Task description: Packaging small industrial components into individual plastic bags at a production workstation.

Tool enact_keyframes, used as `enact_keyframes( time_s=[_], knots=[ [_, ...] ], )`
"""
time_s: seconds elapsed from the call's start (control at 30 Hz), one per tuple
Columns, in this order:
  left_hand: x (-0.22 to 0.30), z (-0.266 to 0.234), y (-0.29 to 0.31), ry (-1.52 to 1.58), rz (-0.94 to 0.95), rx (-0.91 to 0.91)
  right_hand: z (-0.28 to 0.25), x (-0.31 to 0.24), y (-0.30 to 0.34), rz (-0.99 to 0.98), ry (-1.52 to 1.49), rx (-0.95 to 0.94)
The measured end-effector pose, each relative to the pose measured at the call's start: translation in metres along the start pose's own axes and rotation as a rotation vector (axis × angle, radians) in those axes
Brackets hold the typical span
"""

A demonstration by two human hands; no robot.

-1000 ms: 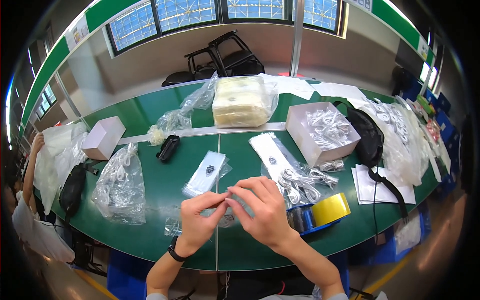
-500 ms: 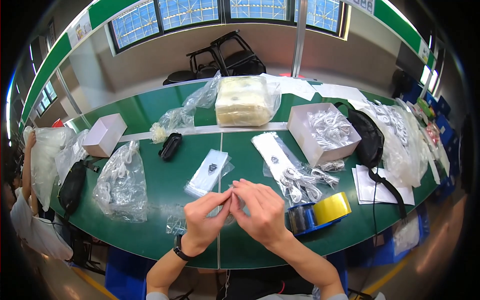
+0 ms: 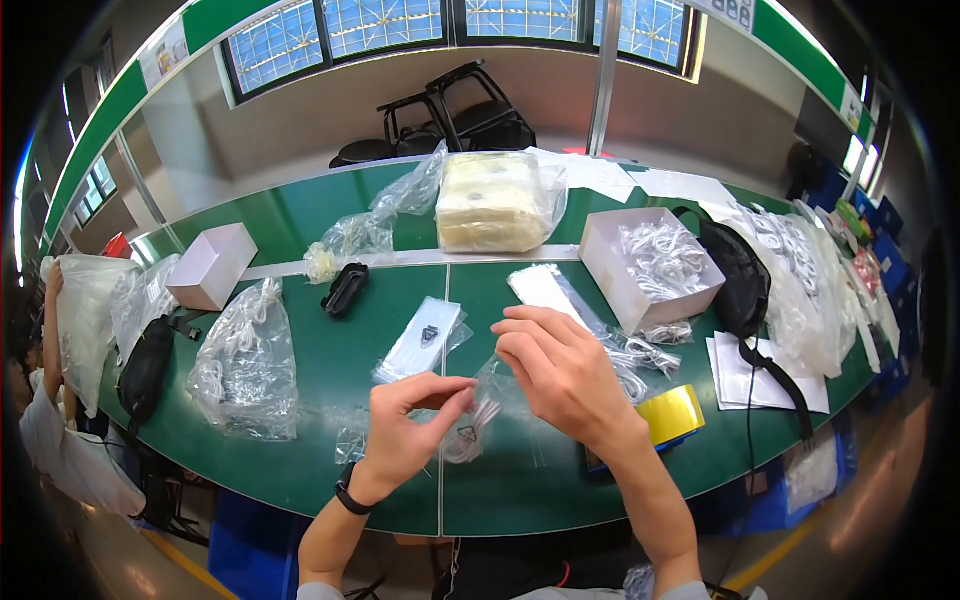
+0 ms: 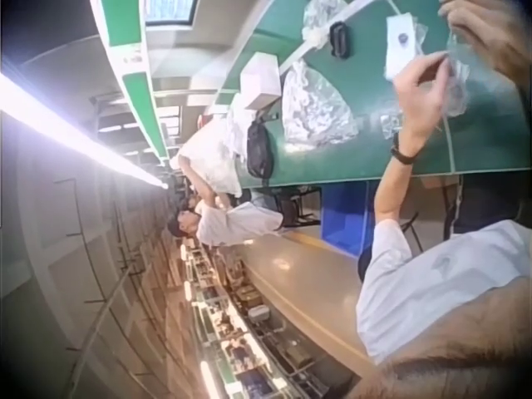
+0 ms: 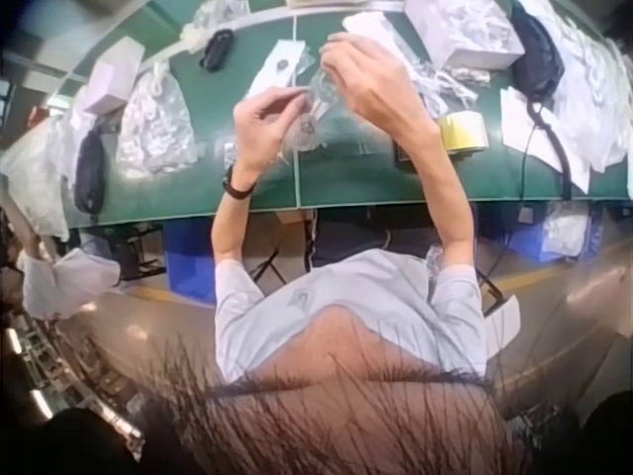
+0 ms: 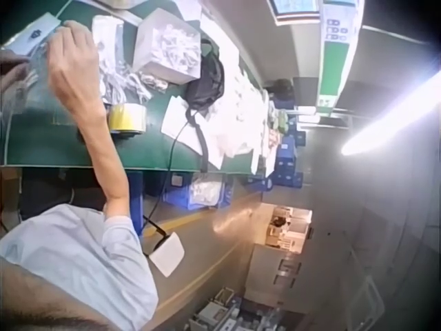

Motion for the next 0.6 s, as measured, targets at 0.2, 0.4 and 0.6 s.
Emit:
enact_keyframes(
  time_s=[0.2, 0.4, 0.6],
  knots=[
    [-0.022, -0.013, -0.001, 0.170, -0.189, 0.103, -0.004, 0.002, 0.015, 0.252, -0.129, 0.113],
    [-0.015, -0.011, -0.001, 0.106, -0.129, 0.093, 0.016, 0.005, 0.022, 0.341, -0.221, 0.056],
    [-0.005, -0.009, -0.002, 0.030, -0.079, 0.065, 0.023, 0.032, 0.034, 0.545, -0.645, -0.060]
  ],
)
Point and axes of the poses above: each hand's wrist, its own y-axis away from the middle knuckle, its own z-axis out of the palm, x = y × z, the point moved 10 cm from there along -y, towards the middle knuckle, and after that the axes turned 9 degrees about -z, right-handed, at the moved point
